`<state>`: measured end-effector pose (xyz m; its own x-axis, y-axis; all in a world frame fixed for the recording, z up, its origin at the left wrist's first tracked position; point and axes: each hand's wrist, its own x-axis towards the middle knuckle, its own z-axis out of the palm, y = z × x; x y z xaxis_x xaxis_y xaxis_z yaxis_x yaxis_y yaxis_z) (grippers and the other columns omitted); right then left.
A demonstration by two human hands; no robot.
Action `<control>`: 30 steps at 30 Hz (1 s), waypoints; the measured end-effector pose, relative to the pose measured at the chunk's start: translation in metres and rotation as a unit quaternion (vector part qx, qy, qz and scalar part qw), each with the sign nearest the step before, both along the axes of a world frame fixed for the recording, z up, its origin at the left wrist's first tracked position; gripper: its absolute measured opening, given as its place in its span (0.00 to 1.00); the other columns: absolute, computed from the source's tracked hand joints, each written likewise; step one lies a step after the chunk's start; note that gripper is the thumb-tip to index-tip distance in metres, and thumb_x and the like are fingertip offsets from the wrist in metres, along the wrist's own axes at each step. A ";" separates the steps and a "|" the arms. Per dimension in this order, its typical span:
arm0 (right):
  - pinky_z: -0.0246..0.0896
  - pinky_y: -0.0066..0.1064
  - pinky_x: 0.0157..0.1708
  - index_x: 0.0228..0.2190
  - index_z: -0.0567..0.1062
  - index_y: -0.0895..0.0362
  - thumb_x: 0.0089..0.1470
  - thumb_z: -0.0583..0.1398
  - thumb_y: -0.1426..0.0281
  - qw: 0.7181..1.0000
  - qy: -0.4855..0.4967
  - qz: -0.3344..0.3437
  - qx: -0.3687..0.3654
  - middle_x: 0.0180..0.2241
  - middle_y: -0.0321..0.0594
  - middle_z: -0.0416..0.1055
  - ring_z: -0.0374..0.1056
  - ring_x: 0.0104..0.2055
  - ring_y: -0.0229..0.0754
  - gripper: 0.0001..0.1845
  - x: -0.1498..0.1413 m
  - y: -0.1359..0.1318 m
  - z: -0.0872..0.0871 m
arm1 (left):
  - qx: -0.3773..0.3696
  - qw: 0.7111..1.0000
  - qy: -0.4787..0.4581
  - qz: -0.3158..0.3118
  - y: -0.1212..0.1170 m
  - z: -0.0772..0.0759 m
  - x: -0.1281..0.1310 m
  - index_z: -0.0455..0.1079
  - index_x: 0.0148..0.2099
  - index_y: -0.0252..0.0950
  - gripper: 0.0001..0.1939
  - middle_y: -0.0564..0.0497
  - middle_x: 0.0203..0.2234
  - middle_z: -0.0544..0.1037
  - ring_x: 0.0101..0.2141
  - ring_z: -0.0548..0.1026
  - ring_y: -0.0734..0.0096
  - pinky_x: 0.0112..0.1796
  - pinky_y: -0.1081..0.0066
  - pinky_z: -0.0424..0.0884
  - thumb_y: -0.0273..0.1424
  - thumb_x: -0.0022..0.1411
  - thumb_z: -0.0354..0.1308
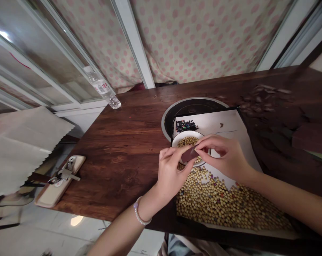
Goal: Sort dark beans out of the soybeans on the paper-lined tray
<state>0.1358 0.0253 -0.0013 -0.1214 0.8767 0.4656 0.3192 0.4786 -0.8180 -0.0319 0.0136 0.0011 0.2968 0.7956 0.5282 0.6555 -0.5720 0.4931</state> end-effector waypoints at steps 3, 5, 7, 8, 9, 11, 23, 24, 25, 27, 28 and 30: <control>0.64 0.27 0.24 0.27 0.74 0.54 0.48 0.60 0.74 1.000 -0.017 0.001 0.013 0.33 0.37 0.74 0.68 0.28 0.36 0.04 0.001 0.000 0.000 | 0.003 1.000 -0.007 0.002 0.000 -0.002 0.000 0.69 0.46 0.38 0.15 0.52 0.35 0.79 0.36 0.75 0.69 0.43 0.64 0.62 0.30 0.55 0.61; 0.66 0.29 0.26 0.28 0.74 0.54 0.49 0.59 0.74 0.999 -0.026 0.009 0.023 0.34 0.37 0.73 0.69 0.30 0.37 0.04 0.002 0.001 -0.001 | 0.011 1.000 -0.009 0.001 0.000 -0.003 -0.001 0.68 0.48 0.39 0.18 0.51 0.35 0.79 0.36 0.75 0.68 0.44 0.63 0.61 0.30 0.54 0.62; 0.67 0.31 0.31 0.29 0.74 0.53 0.49 0.59 0.74 0.999 -0.037 0.016 0.037 0.34 0.38 0.73 0.69 0.34 0.38 0.05 0.002 0.001 -0.001 | 0.017 1.000 -0.011 0.000 0.001 -0.004 -0.001 0.68 0.49 0.40 0.19 0.51 0.36 0.79 0.36 0.76 0.68 0.46 0.62 0.60 0.30 0.53 0.62; 0.67 0.32 0.34 0.30 0.74 0.54 0.49 0.59 0.75 0.998 -0.043 0.015 0.050 0.35 0.38 0.73 0.69 0.36 0.39 0.05 0.002 0.001 -0.001 | 0.016 1.000 -0.010 0.000 0.001 -0.004 -0.001 0.68 0.48 0.40 0.18 0.52 0.37 0.79 0.36 0.76 0.68 0.46 0.61 0.59 0.29 0.54 0.62; 0.67 0.33 0.38 0.30 0.74 0.54 0.49 0.59 0.75 0.996 -0.050 0.011 0.068 0.36 0.39 0.72 0.69 0.38 0.40 0.06 0.001 0.001 -0.001 | 0.014 1.000 -0.008 0.001 0.001 -0.004 0.000 0.69 0.47 0.40 0.17 0.52 0.37 0.79 0.37 0.76 0.69 0.47 0.61 0.58 0.29 0.54 0.61; 0.66 0.36 0.42 0.30 0.74 0.55 0.48 0.59 0.77 0.992 -0.064 0.010 0.107 0.40 0.42 0.69 0.68 0.43 0.42 0.06 0.001 0.000 -0.001 | 0.013 1.000 0.001 0.006 0.001 -0.003 0.000 0.70 0.46 0.40 0.16 0.52 0.38 0.79 0.38 0.76 0.68 0.48 0.60 0.57 0.27 0.54 0.61; 0.64 0.40 0.42 0.29 0.73 0.54 0.49 0.60 0.77 0.973 -0.119 -0.017 0.199 0.44 0.42 0.64 0.62 0.47 0.45 0.07 -0.003 -0.005 0.001 | 0.122 0.992 0.036 0.019 -0.001 -0.004 -0.001 0.70 0.45 0.40 0.15 0.50 0.40 0.79 0.42 0.76 0.64 0.56 0.55 0.48 0.29 0.52 0.62; 0.63 0.40 0.42 0.29 0.73 0.54 0.49 0.60 0.78 0.971 -0.119 -0.030 0.205 0.44 0.42 0.64 0.62 0.47 0.45 0.07 -0.003 -0.005 0.001 | 0.125 0.991 0.037 0.018 -0.001 -0.005 -0.001 0.70 0.45 0.41 0.15 0.51 0.39 0.79 0.42 0.76 0.64 0.56 0.55 0.48 0.29 0.53 0.62; 0.63 0.40 0.42 0.28 0.73 0.54 0.49 0.60 0.78 0.970 -0.122 -0.034 0.209 0.44 0.42 0.64 0.62 0.47 0.45 0.07 -0.003 -0.005 0.001 | 0.125 0.991 0.038 0.017 -0.001 -0.005 -0.001 0.70 0.45 0.41 0.15 0.51 0.39 0.79 0.42 0.76 0.64 0.56 0.55 0.48 0.29 0.53 0.62; 0.63 0.40 0.42 0.29 0.73 0.54 0.49 0.60 0.77 0.968 -0.133 -0.018 0.210 0.44 0.41 0.64 0.62 0.46 0.44 0.06 -0.003 -0.005 0.000 | 0.122 0.992 0.037 0.018 -0.001 -0.005 -0.001 0.70 0.44 0.41 0.15 0.51 0.38 0.79 0.42 0.76 0.64 0.56 0.54 0.47 0.29 0.53 0.62; 0.63 0.40 0.42 0.29 0.73 0.54 0.49 0.60 0.77 0.968 -0.137 -0.014 0.211 0.44 0.41 0.64 0.62 0.46 0.44 0.06 -0.004 -0.005 0.000 | 0.120 0.992 0.038 0.018 -0.002 -0.005 -0.001 0.70 0.45 0.41 0.15 0.51 0.38 0.79 0.43 0.76 0.64 0.56 0.54 0.47 0.29 0.53 0.62; 0.63 0.40 0.42 0.29 0.73 0.54 0.49 0.60 0.77 0.967 -0.139 -0.025 0.210 0.44 0.42 0.64 0.61 0.46 0.45 0.06 -0.004 -0.005 0.000 | 0.120 0.992 0.042 0.019 -0.002 -0.005 -0.001 0.70 0.45 0.40 0.15 0.51 0.39 0.79 0.43 0.76 0.64 0.56 0.55 0.47 0.29 0.53 0.62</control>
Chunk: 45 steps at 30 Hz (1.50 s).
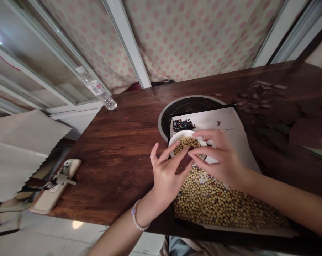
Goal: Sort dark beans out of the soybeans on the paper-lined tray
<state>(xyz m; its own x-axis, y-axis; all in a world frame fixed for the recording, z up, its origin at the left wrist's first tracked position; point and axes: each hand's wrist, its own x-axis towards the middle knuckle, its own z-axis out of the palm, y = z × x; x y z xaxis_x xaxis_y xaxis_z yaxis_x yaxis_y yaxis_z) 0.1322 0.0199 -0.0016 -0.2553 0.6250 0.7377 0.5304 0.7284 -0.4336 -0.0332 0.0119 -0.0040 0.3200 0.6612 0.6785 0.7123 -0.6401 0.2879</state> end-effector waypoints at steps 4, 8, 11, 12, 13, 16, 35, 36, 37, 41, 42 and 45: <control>0.63 0.40 0.43 0.30 0.72 0.54 0.50 0.59 0.77 1.000 -0.011 0.019 -0.004 0.43 0.42 0.64 0.62 0.45 0.44 0.06 0.000 -0.001 0.000 | -0.010 1.000 0.005 -0.002 0.000 0.000 0.000 0.70 0.44 0.39 0.15 0.51 0.39 0.79 0.43 0.75 0.63 0.57 0.54 0.46 0.30 0.53 0.62; 0.62 0.40 0.43 0.30 0.72 0.54 0.50 0.59 0.76 0.999 -0.032 -0.006 -0.008 0.43 0.42 0.64 0.61 0.46 0.45 0.05 0.002 0.001 -0.004 | -0.020 1.000 0.004 0.010 0.001 0.000 0.000 0.71 0.44 0.40 0.13 0.52 0.38 0.79 0.43 0.75 0.64 0.57 0.55 0.46 0.30 0.54 0.61; 0.62 0.40 0.44 0.29 0.72 0.54 0.50 0.59 0.77 0.998 -0.051 -0.028 -0.008 0.44 0.42 0.64 0.61 0.46 0.45 0.06 0.004 0.003 -0.008 | -0.033 0.999 0.003 0.017 0.001 0.000 0.000 0.71 0.44 0.41 0.13 0.52 0.39 0.79 0.43 0.75 0.65 0.57 0.56 0.46 0.30 0.54 0.61; 0.61 0.40 0.44 0.29 0.73 0.54 0.51 0.59 0.77 0.998 -0.053 -0.031 -0.011 0.44 0.42 0.64 0.62 0.46 0.45 0.06 0.005 0.004 -0.008 | -0.036 0.999 0.001 0.019 0.001 0.000 0.000 0.71 0.44 0.41 0.13 0.52 0.39 0.79 0.43 0.75 0.65 0.57 0.55 0.46 0.30 0.54 0.61; 0.61 0.40 0.44 0.29 0.73 0.54 0.51 0.59 0.76 0.998 -0.048 -0.034 -0.017 0.43 0.42 0.64 0.62 0.45 0.45 0.05 0.006 0.005 -0.008 | -0.039 0.999 -0.002 0.020 0.001 0.000 0.000 0.71 0.44 0.41 0.13 0.52 0.40 0.79 0.43 0.75 0.65 0.57 0.55 0.46 0.30 0.54 0.61; 0.61 0.40 0.45 0.28 0.73 0.54 0.50 0.59 0.74 0.997 0.014 -0.029 -0.074 0.41 0.42 0.64 0.63 0.45 0.45 0.03 0.008 0.010 -0.007 | -0.056 0.997 -0.026 0.035 0.002 0.003 0.000 0.71 0.43 0.42 0.13 0.53 0.39 0.79 0.44 0.75 0.65 0.57 0.55 0.45 0.31 0.53 0.62; 0.53 0.46 0.51 0.31 0.69 0.54 0.53 0.56 0.72 0.980 0.045 0.028 -0.194 0.43 0.41 0.67 0.61 0.49 0.46 0.02 0.011 0.013 -0.008 | -0.210 0.949 -0.235 0.026 0.011 0.004 -0.003 0.66 0.46 0.42 0.12 0.50 0.41 0.76 0.43 0.74 0.64 0.52 0.54 0.60 0.30 0.59 0.55; 0.54 0.47 0.51 0.33 0.69 0.54 0.53 0.56 0.73 0.984 0.017 0.018 -0.174 0.43 0.42 0.67 0.61 0.49 0.46 0.05 0.010 0.011 -0.009 | -0.216 0.945 -0.244 0.025 0.012 0.003 -0.004 0.66 0.46 0.41 0.12 0.49 0.41 0.76 0.42 0.74 0.64 0.50 0.55 0.62 0.30 0.59 0.55; 0.55 0.47 0.50 0.36 0.69 0.54 0.52 0.56 0.75 0.987 0.001 0.021 -0.162 0.44 0.42 0.67 0.60 0.50 0.46 0.08 0.009 0.009 -0.009 | -0.221 0.942 -0.252 0.026 0.012 0.002 -0.004 0.66 0.46 0.41 0.12 0.49 0.41 0.76 0.42 0.73 0.64 0.49 0.56 0.64 0.31 0.59 0.56; 0.62 0.38 0.45 0.43 0.66 0.55 0.52 0.53 0.79 0.982 0.004 0.125 -0.138 0.42 0.42 0.69 0.64 0.46 0.42 0.16 0.007 -0.004 -0.001 | -0.228 0.931 -0.281 0.038 0.014 0.001 -0.005 0.66 0.46 0.39 0.12 0.47 0.41 0.75 0.43 0.73 0.64 0.47 0.59 0.67 0.31 0.59 0.55; 0.63 0.35 0.42 0.41 0.67 0.55 0.53 0.53 0.79 0.977 0.003 0.158 -0.142 0.39 0.40 0.70 0.66 0.42 0.39 0.14 0.007 -0.008 0.003 | -0.229 0.929 -0.289 0.039 0.014 0.002 -0.005 0.66 0.46 0.38 0.12 0.47 0.41 0.75 0.43 0.73 0.64 0.47 0.60 0.67 0.30 0.59 0.55; 0.60 0.26 0.27 0.33 0.70 0.55 0.53 0.56 0.74 0.944 -0.070 0.236 -0.220 0.26 0.33 0.70 0.64 0.26 0.33 0.04 0.009 -0.016 0.015 | -0.237 0.920 -0.309 0.034 0.015 0.002 -0.004 0.66 0.46 0.37 0.12 0.47 0.40 0.75 0.42 0.74 0.65 0.46 0.61 0.68 0.30 0.58 0.56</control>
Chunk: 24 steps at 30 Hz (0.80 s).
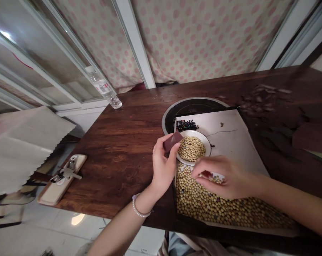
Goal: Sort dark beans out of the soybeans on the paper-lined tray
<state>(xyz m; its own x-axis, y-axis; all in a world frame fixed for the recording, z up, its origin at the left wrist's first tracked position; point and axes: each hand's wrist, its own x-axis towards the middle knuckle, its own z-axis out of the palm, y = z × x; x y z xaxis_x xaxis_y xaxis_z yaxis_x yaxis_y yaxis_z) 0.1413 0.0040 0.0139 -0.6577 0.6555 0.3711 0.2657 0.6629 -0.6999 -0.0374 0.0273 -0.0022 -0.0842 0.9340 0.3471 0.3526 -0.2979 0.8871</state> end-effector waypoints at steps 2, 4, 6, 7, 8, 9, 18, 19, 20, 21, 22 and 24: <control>0.55 0.24 0.22 0.28 0.70 0.55 0.51 0.58 0.73 0.995 -0.079 0.045 -0.042 0.23 0.30 0.68 0.60 0.22 0.31 0.01 0.003 -0.002 0.005 | -0.006 1.000 -0.008 -0.006 0.001 -0.001 0.000 0.66 0.46 0.37 0.12 0.46 0.40 0.76 0.41 0.74 0.65 0.46 0.61 0.69 0.30 0.58 0.57; 0.52 0.24 0.23 0.24 0.70 0.55 0.49 0.58 0.75 0.988 -0.137 0.061 -0.043 0.22 0.30 0.68 0.59 0.23 0.30 0.05 0.005 -0.002 0.006 | -0.010 1.000 -0.004 -0.010 0.001 -0.002 0.001 0.67 0.46 0.37 0.13 0.46 0.40 0.76 0.42 0.74 0.64 0.46 0.61 0.69 0.30 0.57 0.57; 0.48 0.26 0.22 0.19 0.68 0.56 0.47 0.57 0.78 0.983 -0.176 0.057 -0.017 0.18 0.29 0.64 0.55 0.20 0.30 0.09 0.007 -0.002 0.002 | -0.011 1.000 0.011 -0.016 0.001 -0.003 0.001 0.67 0.46 0.37 0.13 0.46 0.41 0.76 0.43 0.74 0.63 0.46 0.60 0.68 0.30 0.57 0.57; 0.44 0.26 0.20 0.17 0.66 0.57 0.46 0.57 0.79 0.980 -0.190 0.054 -0.005 0.16 0.28 0.60 0.52 0.19 0.30 0.11 0.007 -0.002 -0.001 | -0.010 1.000 0.020 -0.019 0.001 -0.004 0.000 0.67 0.46 0.37 0.13 0.46 0.41 0.76 0.43 0.74 0.63 0.46 0.59 0.68 0.30 0.58 0.57; 0.41 0.27 0.19 0.15 0.65 0.57 0.44 0.57 0.80 0.979 -0.197 0.052 0.004 0.14 0.27 0.57 0.48 0.17 0.30 0.11 0.006 -0.003 -0.003 | -0.008 0.999 0.028 -0.022 0.001 -0.005 0.000 0.67 0.46 0.38 0.13 0.47 0.41 0.76 0.43 0.74 0.63 0.46 0.59 0.68 0.30 0.58 0.57; 0.38 0.27 0.18 0.15 0.64 0.57 0.43 0.56 0.81 0.979 -0.197 0.050 0.008 0.13 0.27 0.55 0.45 0.16 0.30 0.12 0.005 -0.003 -0.006 | -0.005 0.999 0.035 -0.025 0.001 -0.006 0.000 0.67 0.46 0.39 0.13 0.47 0.41 0.76 0.43 0.74 0.63 0.47 0.59 0.68 0.30 0.58 0.57; 0.44 0.24 0.17 0.20 0.70 0.56 0.47 0.57 0.78 0.993 -0.112 0.007 -0.022 0.14 0.27 0.58 0.50 0.17 0.29 0.09 0.004 0.001 -0.002 | 0.031 0.988 0.147 -0.043 -0.002 -0.005 0.002 0.67 0.44 0.41 0.11 0.51 0.39 0.77 0.41 0.74 0.64 0.53 0.53 0.57 0.28 0.58 0.57; 0.46 0.23 0.17 0.22 0.72 0.55 0.49 0.57 0.76 0.996 -0.077 -0.046 -0.019 0.15 0.28 0.59 0.52 0.17 0.29 0.07 0.005 0.003 -0.001 | 0.036 0.984 0.170 -0.048 -0.003 -0.004 0.003 0.67 0.44 0.41 0.11 0.51 0.38 0.78 0.39 0.75 0.65 0.54 0.52 0.54 0.28 0.57 0.57; 0.47 0.23 0.17 0.25 0.74 0.55 0.50 0.57 0.73 0.993 -0.042 -0.110 -0.009 0.15 0.28 0.60 0.53 0.17 0.29 0.06 0.005 0.005 0.000 | 0.042 0.979 0.193 -0.054 -0.004 -0.003 0.004 0.68 0.43 0.41 0.11 0.52 0.38 0.78 0.38 0.75 0.65 0.54 0.51 0.51 0.28 0.56 0.58; 0.49 0.23 0.17 0.27 0.75 0.54 0.51 0.58 0.72 0.985 -0.010 -0.172 0.004 0.15 0.29 0.61 0.53 0.17 0.30 0.05 0.006 0.007 0.000 | 0.051 0.974 0.212 -0.060 -0.006 -0.002 0.004 0.68 0.43 0.42 0.12 0.53 0.38 0.78 0.38 0.76 0.65 0.55 0.50 0.50 0.27 0.55 0.59; 0.50 0.23 0.17 0.28 0.75 0.54 0.51 0.58 0.71 0.975 0.014 -0.220 0.017 0.15 0.29 0.61 0.54 0.17 0.30 0.05 0.006 0.008 -0.001 | 0.062 0.970 0.226 -0.064 -0.007 -0.002 0.005 0.69 0.43 0.42 0.12 0.53 0.38 0.78 0.38 0.76 0.65 0.55 0.51 0.49 0.27 0.54 0.59; 0.51 0.23 0.17 0.29 0.75 0.54 0.50 0.59 0.71 0.963 0.029 -0.264 0.037 0.15 0.29 0.61 0.54 0.17 0.30 0.04 0.005 0.011 -0.006 | 0.088 0.964 0.241 -0.074 -0.009 0.000 0.006 0.70 0.43 0.42 0.13 0.52 0.39 0.78 0.40 0.75 0.64 0.55 0.52 0.49 0.28 0.53 0.60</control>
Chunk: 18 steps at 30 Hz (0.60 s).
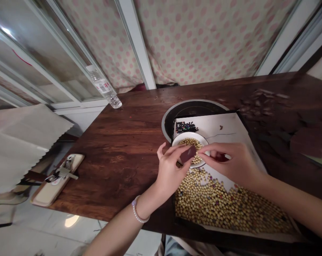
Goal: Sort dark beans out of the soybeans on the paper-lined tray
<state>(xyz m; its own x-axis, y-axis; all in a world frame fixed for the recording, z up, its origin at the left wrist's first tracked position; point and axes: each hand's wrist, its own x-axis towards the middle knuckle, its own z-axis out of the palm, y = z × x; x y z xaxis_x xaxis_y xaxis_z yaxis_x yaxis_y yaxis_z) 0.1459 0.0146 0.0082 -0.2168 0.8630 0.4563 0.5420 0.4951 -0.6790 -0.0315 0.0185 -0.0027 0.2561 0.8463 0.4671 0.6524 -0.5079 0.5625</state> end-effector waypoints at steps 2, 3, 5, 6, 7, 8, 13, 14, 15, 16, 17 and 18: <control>0.52 0.23 0.18 0.28 0.75 0.54 0.50 0.58 0.72 1.000 -0.015 0.005 0.008 0.16 0.29 0.62 0.54 0.17 0.31 0.05 -0.002 0.001 -0.007 | 0.017 1.000 0.006 -0.017 -0.002 0.000 0.000 0.70 0.43 0.42 0.13 0.52 0.39 0.79 0.41 0.75 0.64 0.55 0.53 0.49 0.28 0.53 0.61; 0.53 0.24 0.18 0.28 0.75 0.54 0.50 0.58 0.73 1.000 -0.026 0.013 0.012 0.16 0.30 0.63 0.54 0.17 0.31 0.05 -0.002 0.001 -0.010 | 0.023 0.999 0.007 -0.023 -0.002 0.000 0.000 0.71 0.43 0.42 0.13 0.52 0.39 0.79 0.41 0.75 0.64 0.55 0.53 0.49 0.28 0.53 0.61; 0.53 0.24 0.19 0.28 0.74 0.54 0.51 0.57 0.74 0.998 -0.044 0.021 0.025 0.17 0.31 0.65 0.54 0.17 0.31 0.06 -0.003 0.001 -0.016 | 0.028 0.999 0.010 -0.030 -0.002 0.000 -0.001 0.71 0.43 0.42 0.14 0.52 0.39 0.79 0.41 0.76 0.64 0.55 0.53 0.48 0.29 0.53 0.61; 0.53 0.24 0.19 0.28 0.74 0.54 0.51 0.57 0.74 0.998 -0.050 0.024 0.033 0.18 0.31 0.67 0.55 0.17 0.31 0.06 -0.004 0.001 -0.018 | 0.029 0.999 0.011 -0.030 -0.002 -0.001 -0.001 0.71 0.43 0.43 0.14 0.52 0.39 0.79 0.41 0.76 0.64 0.55 0.53 0.48 0.29 0.53 0.61; 0.53 0.24 0.19 0.28 0.74 0.54 0.51 0.57 0.74 0.997 -0.054 0.027 0.042 0.20 0.31 0.68 0.55 0.17 0.31 0.06 -0.003 0.001 -0.020 | 0.029 0.999 0.011 -0.031 -0.002 -0.002 -0.001 0.70 0.44 0.43 0.14 0.52 0.39 0.79 0.41 0.76 0.65 0.55 0.53 0.48 0.29 0.53 0.61; 0.54 0.24 0.19 0.28 0.73 0.53 0.51 0.56 0.75 0.997 -0.058 0.030 0.053 0.21 0.32 0.69 0.56 0.18 0.31 0.06 -0.003 0.000 -0.021 | 0.028 0.999 0.012 -0.031 -0.002 -0.002 -0.001 0.70 0.44 0.43 0.14 0.53 0.39 0.79 0.41 0.76 0.65 0.55 0.53 0.48 0.29 0.53 0.61; 0.55 0.26 0.19 0.27 0.72 0.53 0.52 0.56 0.73 0.994 -0.071 0.031 0.074 0.22 0.32 0.70 0.56 0.17 0.32 0.06 -0.002 0.000 -0.025 | 0.031 0.999 0.005 -0.029 -0.003 -0.004 0.000 0.70 0.44 0.44 0.14 0.53 0.40 0.78 0.41 0.76 0.66 0.56 0.54 0.47 0.30 0.53 0.60; 0.54 0.26 0.19 0.27 0.72 0.52 0.53 0.56 0.73 0.994 -0.070 0.029 0.075 0.21 0.32 0.69 0.56 0.17 0.32 0.06 -0.003 0.000 -0.025 | 0.032 0.999 0.004 -0.029 -0.003 -0.004 0.000 0.70 0.44 0.44 0.14 0.53 0.40 0.78 0.40 0.76 0.66 0.56 0.54 0.47 0.29 0.53 0.61; 0.54 0.26 0.19 0.27 0.72 0.53 0.53 0.56 0.73 0.994 -0.070 0.027 0.075 0.20 0.32 0.68 0.56 0.17 0.32 0.06 -0.003 -0.001 -0.026 | 0.033 0.999 0.003 -0.029 -0.003 -0.004 0.000 0.70 0.44 0.44 0.14 0.53 0.40 0.78 0.40 0.76 0.66 0.56 0.54 0.47 0.29 0.53 0.61; 0.54 0.26 0.19 0.27 0.72 0.53 0.52 0.56 0.73 0.994 -0.072 0.026 0.075 0.19 0.31 0.67 0.56 0.17 0.32 0.06 -0.003 -0.001 -0.026 | 0.033 0.999 0.003 -0.030 -0.003 -0.004 0.000 0.70 0.44 0.44 0.14 0.53 0.40 0.78 0.41 0.76 0.66 0.56 0.54 0.47 0.29 0.53 0.61; 0.54 0.25 0.19 0.28 0.72 0.53 0.52 0.56 0.74 0.994 -0.075 0.024 0.075 0.18 0.31 0.66 0.56 0.17 0.32 0.05 -0.004 -0.002 -0.026 | 0.033 0.999 0.004 -0.032 -0.003 -0.004 0.000 0.70 0.44 0.44 0.14 0.53 0.40 0.78 0.41 0.76 0.66 0.55 0.55 0.46 0.29 0.53 0.61; 0.54 0.25 0.19 0.28 0.72 0.54 0.52 0.56 0.74 0.994 -0.080 0.025 0.073 0.18 0.31 0.66 0.56 0.17 0.32 0.05 -0.004 -0.003 -0.026 | 0.033 0.999 0.006 -0.033 -0.003 -0.004 -0.001 0.70 0.44 0.44 0.14 0.53 0.40 0.78 0.41 0.76 0.66 0.55 0.55 0.46 0.28 0.54 0.61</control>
<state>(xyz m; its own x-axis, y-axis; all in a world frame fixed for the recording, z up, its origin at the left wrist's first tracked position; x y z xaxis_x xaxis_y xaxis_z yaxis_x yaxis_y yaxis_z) 0.1419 0.0121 -0.0183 -0.3378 0.7763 0.5322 0.6102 0.6112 -0.5041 -0.0320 0.0150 -0.0067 0.3162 0.7952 0.5173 0.6230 -0.5853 0.5189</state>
